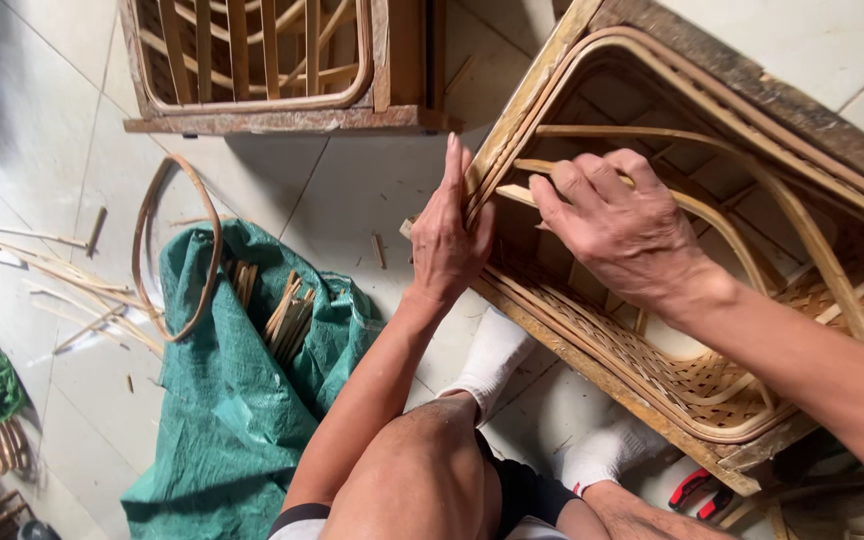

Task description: The person inserts thin wooden strips into a rectangular basket frame, secures them with a hammer, and applies glue to the joints. The person uses pliers and a hammer to adjust and fasten the strips, then applies glue along the edges of the basket.

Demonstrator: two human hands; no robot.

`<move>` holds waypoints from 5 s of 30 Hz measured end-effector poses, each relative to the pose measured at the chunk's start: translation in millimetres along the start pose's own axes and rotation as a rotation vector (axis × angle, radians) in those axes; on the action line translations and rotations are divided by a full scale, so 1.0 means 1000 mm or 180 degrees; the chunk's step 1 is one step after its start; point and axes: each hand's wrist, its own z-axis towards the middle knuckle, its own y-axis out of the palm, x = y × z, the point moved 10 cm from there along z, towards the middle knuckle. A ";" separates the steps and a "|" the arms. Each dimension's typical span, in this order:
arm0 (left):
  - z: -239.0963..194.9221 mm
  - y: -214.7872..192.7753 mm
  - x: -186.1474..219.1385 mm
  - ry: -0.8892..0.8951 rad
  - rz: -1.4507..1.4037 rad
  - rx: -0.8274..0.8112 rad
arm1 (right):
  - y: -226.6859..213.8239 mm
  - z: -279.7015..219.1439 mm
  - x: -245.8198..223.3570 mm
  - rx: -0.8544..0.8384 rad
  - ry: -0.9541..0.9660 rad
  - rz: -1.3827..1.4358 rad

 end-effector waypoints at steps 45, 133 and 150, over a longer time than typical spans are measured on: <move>0.046 0.275 0.243 0.2763 0.1720 -0.2054 | -0.047 -0.502 0.056 0.0938 0.5386 0.1207; 0.045 0.269 0.258 0.3299 0.1145 -0.1389 | -0.133 -0.437 -0.006 0.1147 0.4899 0.1679; 0.041 0.293 0.254 0.3638 0.1679 -0.1686 | -0.097 -0.431 0.111 0.2035 0.5259 0.1311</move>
